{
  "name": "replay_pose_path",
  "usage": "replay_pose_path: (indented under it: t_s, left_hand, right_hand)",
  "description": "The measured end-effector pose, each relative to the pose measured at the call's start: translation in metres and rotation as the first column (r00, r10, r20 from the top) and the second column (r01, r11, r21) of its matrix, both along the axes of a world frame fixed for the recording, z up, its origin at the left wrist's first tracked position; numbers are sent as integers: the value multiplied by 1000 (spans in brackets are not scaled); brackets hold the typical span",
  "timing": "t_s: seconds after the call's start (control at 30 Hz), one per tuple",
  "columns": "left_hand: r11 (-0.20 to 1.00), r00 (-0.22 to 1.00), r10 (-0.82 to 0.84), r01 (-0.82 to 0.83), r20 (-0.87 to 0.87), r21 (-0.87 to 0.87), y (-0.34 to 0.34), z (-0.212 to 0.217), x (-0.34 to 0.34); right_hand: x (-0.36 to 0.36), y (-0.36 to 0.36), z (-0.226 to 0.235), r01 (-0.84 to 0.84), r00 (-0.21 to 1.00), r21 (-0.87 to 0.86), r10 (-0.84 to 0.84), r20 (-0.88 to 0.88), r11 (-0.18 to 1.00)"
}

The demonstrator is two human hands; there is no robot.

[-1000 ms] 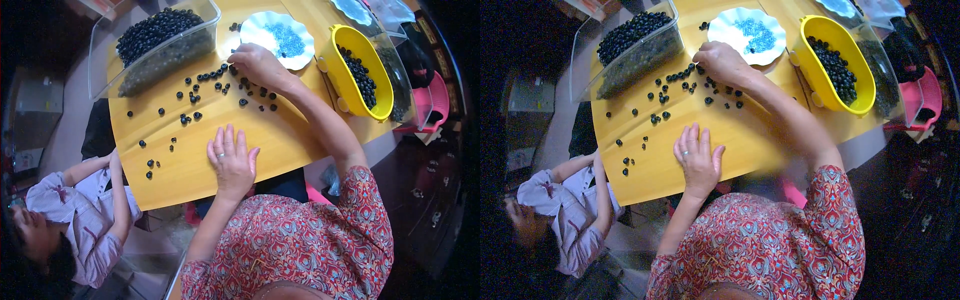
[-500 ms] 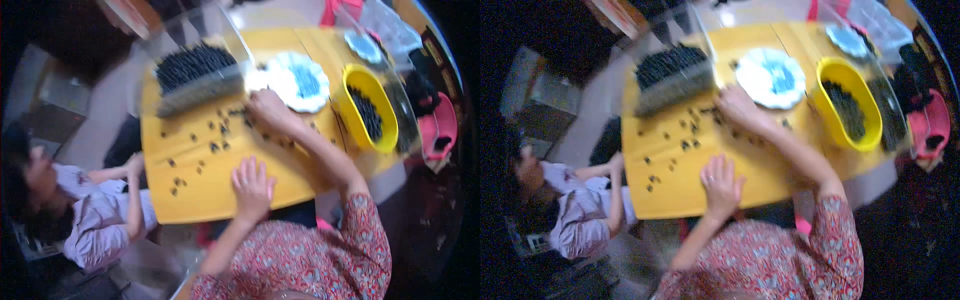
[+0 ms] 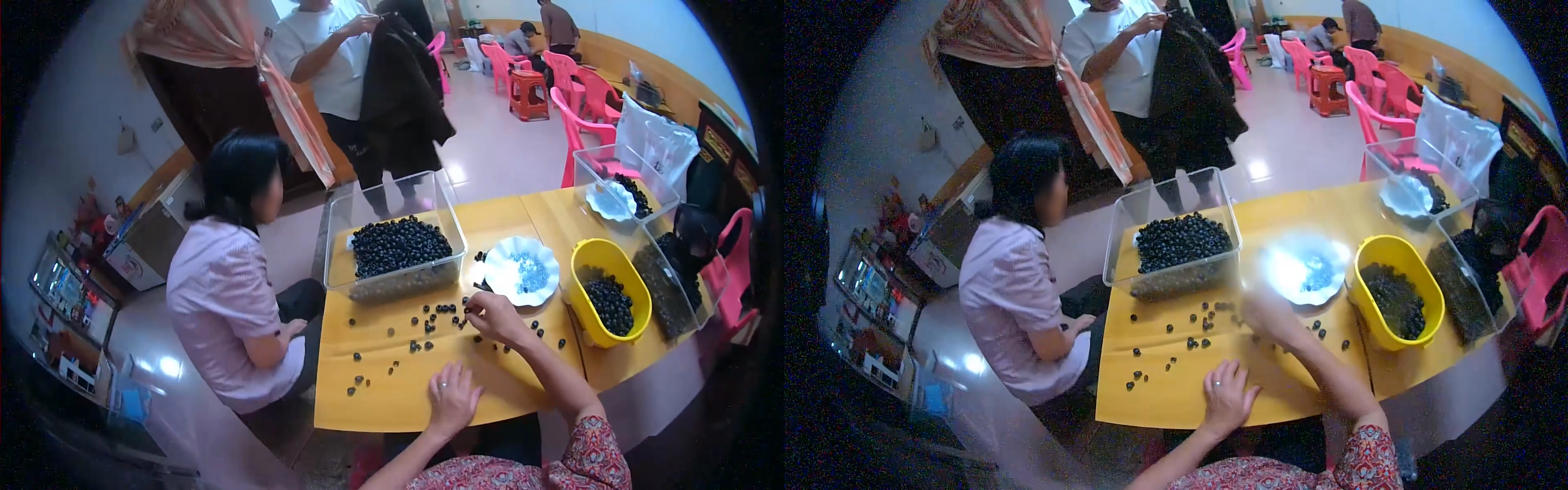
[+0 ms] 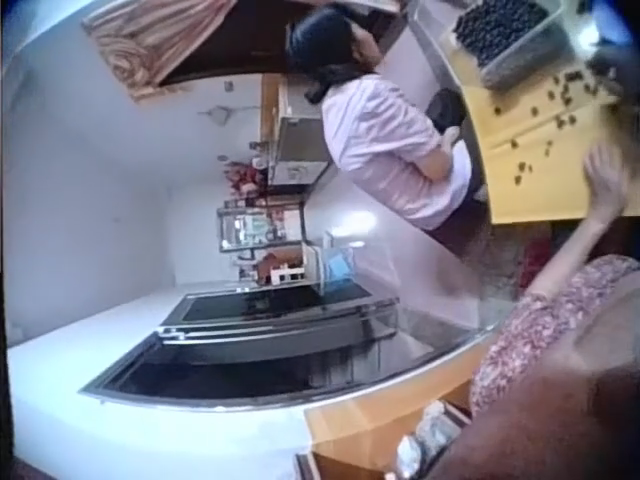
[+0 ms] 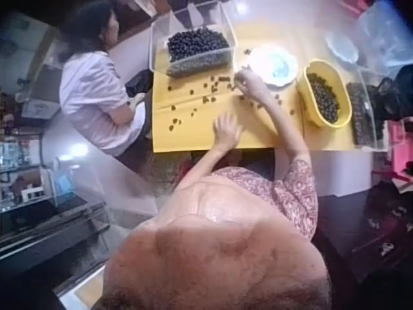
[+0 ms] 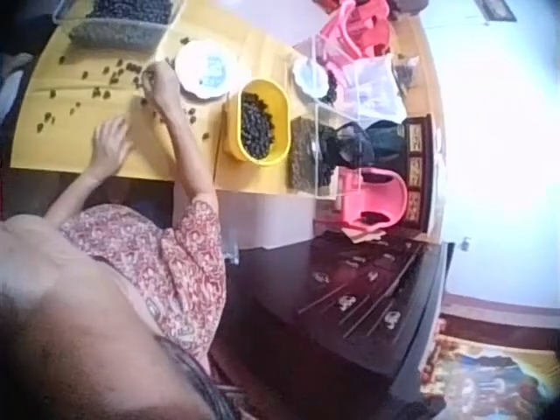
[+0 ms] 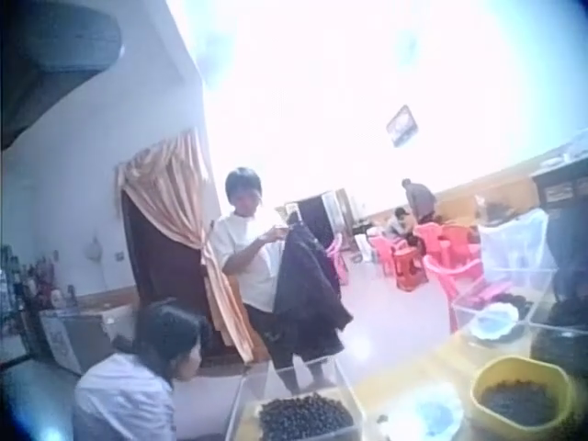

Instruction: Assembling small black plastic grommets or fasteners by hand at a table.

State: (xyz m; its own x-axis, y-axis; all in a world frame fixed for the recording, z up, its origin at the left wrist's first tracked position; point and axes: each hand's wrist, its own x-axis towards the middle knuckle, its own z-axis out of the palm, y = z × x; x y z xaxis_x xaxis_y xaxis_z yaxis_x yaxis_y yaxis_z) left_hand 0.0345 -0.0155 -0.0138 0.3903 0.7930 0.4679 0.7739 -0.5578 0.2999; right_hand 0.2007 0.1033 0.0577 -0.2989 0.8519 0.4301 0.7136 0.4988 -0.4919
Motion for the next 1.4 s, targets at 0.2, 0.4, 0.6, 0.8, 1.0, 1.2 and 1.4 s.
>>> replay_pose_path:
  t_s: [0.2,0.4,0.6,0.8,1.0,1.2,1.4]
  left_hand:
    - [995,883,28,19,469,-95,5,-5,-11]
    - [608,185,507,616,842,-501,-10,32,-18]
    - [484,143,529,758,837,-436,-34,49,-26]
    - [526,42,536,764,843,-372,-62,47,-37]
    - [541,113,489,738,865,-402,-80,45,-55]
    - [506,249,422,733,872,-455,-86,48,-62]
    - [377,-8,648,872,762,-311,-93,57,-56]
  right_hand:
    - [-12,-62,-6,-62,976,170,95,-194,984]
    - [-21,-120,10,-264,948,128,282,-149,956]
    - [-34,-150,27,-216,974,233,191,123,948]
    - [-45,-168,28,-283,958,299,255,130,911]
    - [-47,-179,33,-354,919,136,371,-134,925]
    - [-46,-183,32,-457,850,-6,434,-299,889]
    - [-49,-189,30,-353,917,107,367,-157,929]
